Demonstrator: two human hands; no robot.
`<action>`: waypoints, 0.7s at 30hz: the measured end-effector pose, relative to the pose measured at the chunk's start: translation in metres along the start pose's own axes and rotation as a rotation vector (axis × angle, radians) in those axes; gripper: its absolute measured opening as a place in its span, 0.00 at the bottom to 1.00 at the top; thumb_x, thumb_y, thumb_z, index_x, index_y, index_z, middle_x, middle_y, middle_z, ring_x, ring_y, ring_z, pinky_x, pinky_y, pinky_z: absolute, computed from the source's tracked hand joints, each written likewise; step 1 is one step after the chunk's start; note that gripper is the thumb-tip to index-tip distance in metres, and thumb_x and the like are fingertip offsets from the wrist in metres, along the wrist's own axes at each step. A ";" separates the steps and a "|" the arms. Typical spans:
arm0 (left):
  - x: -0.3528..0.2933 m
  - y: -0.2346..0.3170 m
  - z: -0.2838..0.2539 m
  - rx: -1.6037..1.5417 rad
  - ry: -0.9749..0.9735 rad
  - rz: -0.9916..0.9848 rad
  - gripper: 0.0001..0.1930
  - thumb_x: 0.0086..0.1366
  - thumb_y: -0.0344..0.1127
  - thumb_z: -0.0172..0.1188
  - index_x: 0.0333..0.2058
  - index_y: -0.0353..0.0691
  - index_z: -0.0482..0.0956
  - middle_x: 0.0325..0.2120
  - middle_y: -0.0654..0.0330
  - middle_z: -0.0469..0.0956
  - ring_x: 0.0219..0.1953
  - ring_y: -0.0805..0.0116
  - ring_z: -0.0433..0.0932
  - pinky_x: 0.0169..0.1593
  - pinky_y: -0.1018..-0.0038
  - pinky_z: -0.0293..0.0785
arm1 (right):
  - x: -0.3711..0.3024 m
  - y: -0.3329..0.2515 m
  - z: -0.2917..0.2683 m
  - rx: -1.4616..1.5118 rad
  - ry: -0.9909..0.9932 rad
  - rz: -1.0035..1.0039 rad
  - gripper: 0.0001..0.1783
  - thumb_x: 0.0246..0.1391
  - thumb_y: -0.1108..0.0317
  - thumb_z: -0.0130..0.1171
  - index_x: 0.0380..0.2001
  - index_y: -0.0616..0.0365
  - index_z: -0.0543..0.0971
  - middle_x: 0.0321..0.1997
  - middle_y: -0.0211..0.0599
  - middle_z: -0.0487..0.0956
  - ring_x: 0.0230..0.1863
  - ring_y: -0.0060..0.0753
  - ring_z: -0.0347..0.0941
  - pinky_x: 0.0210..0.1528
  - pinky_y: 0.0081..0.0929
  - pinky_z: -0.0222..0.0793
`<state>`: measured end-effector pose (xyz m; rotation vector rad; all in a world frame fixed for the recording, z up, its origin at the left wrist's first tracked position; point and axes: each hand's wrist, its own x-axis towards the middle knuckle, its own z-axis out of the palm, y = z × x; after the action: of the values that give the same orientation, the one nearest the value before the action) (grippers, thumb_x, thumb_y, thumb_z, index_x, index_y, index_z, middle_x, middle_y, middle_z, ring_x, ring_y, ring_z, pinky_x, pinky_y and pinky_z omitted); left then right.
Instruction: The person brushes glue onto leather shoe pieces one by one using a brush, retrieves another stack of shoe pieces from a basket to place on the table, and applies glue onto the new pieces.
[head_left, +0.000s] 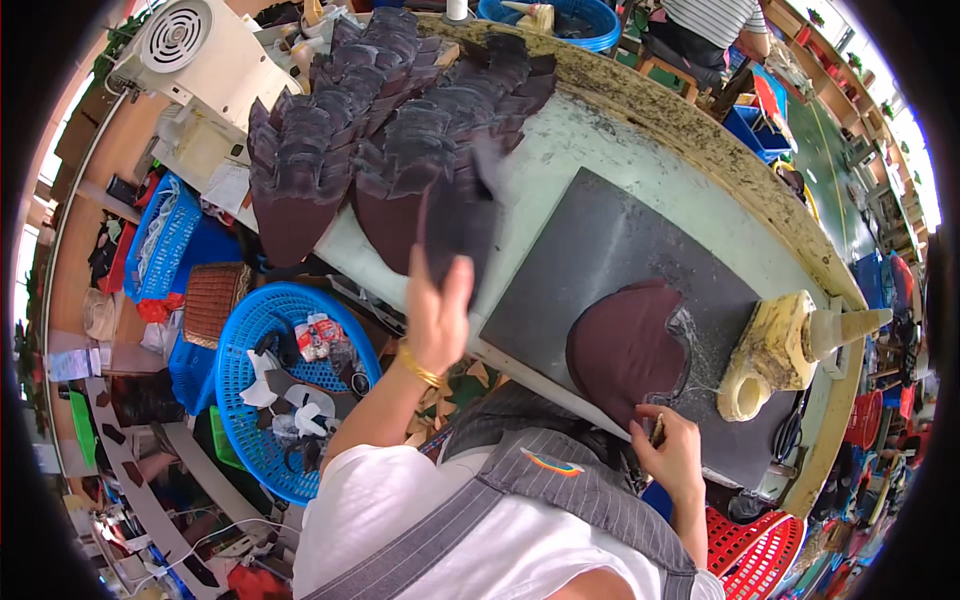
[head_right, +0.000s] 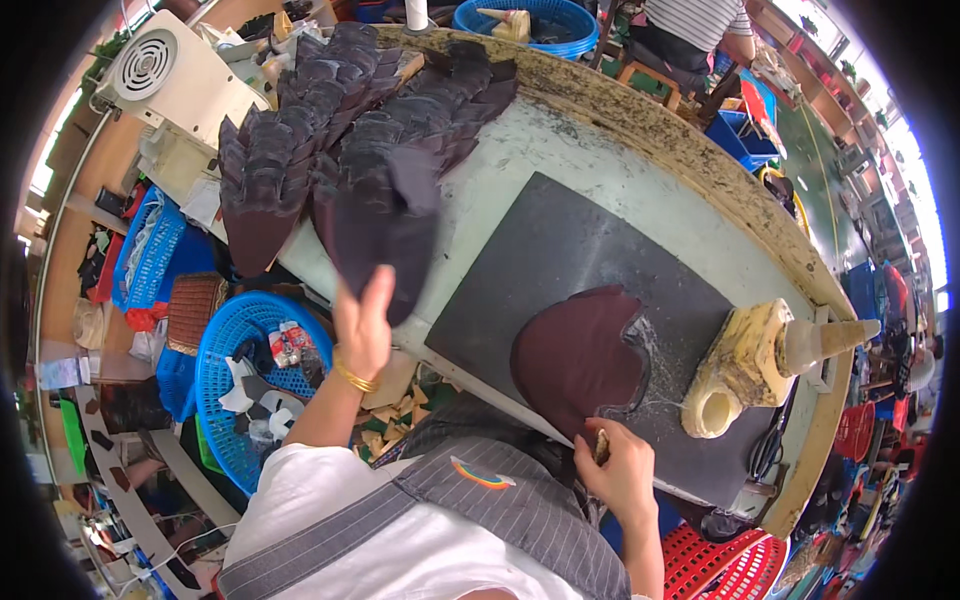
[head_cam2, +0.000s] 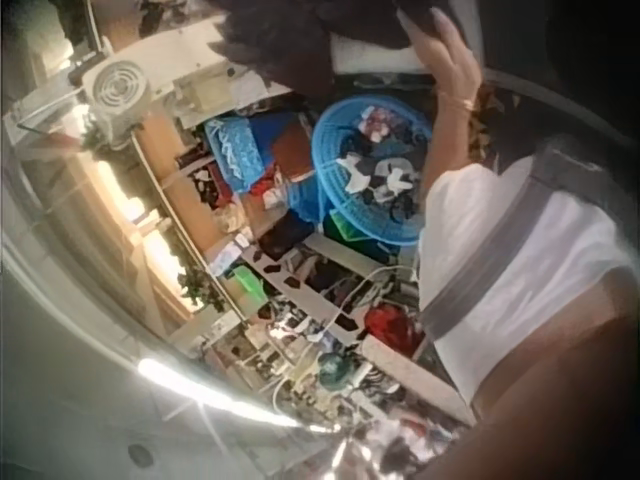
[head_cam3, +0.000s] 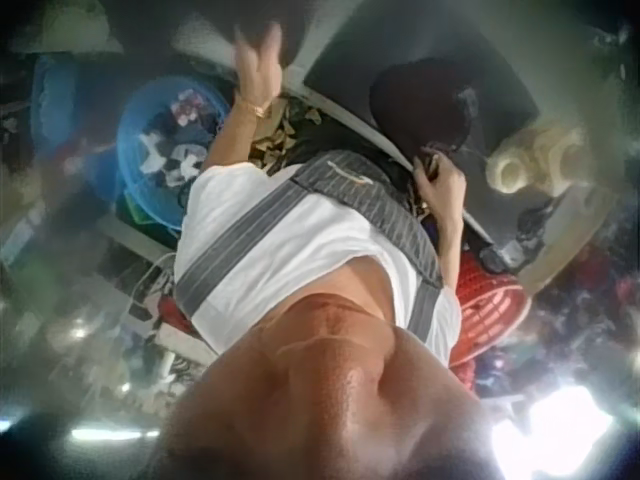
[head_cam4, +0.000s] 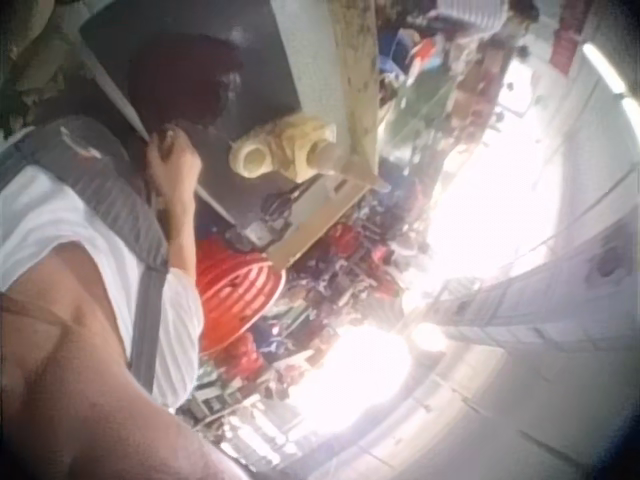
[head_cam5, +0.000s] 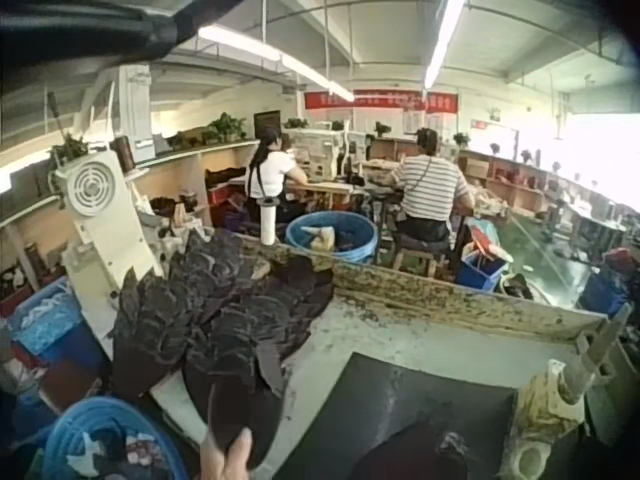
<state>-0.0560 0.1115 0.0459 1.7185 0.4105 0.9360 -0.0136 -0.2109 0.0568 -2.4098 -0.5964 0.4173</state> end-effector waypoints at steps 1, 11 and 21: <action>-0.004 -0.003 -0.014 0.244 0.059 0.067 0.17 0.67 0.34 0.55 0.49 0.28 0.69 0.43 0.48 0.76 0.43 0.53 0.76 0.50 0.65 0.71 | -0.002 0.004 -0.003 0.005 0.033 -0.040 0.13 0.47 0.66 0.64 0.35 0.62 0.81 0.33 0.47 0.82 0.34 0.48 0.80 0.38 0.35 0.75; 0.016 -0.105 0.010 1.117 -0.172 0.441 0.29 0.54 0.50 0.68 0.47 0.35 0.73 0.49 0.48 0.72 0.50 0.46 0.70 0.51 0.54 0.67 | -0.028 0.028 -0.050 0.246 0.396 0.213 0.07 0.46 0.76 0.67 0.25 0.61 0.76 0.23 0.31 0.76 0.20 0.20 0.70 0.24 0.21 0.64; -0.037 -0.005 0.146 0.318 -1.479 0.742 0.41 0.45 0.50 0.73 0.55 0.35 0.70 0.60 0.44 0.63 0.64 0.44 0.60 0.64 0.51 0.57 | -0.019 0.100 -0.089 0.501 0.917 0.318 0.06 0.58 0.73 0.62 0.36 0.65 0.79 0.32 0.34 0.82 0.32 0.20 0.77 0.35 0.18 0.76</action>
<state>0.0317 -0.0060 0.0114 2.3853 -1.1513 -0.1594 0.0397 -0.3346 0.0646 -1.9096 0.2755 -0.3838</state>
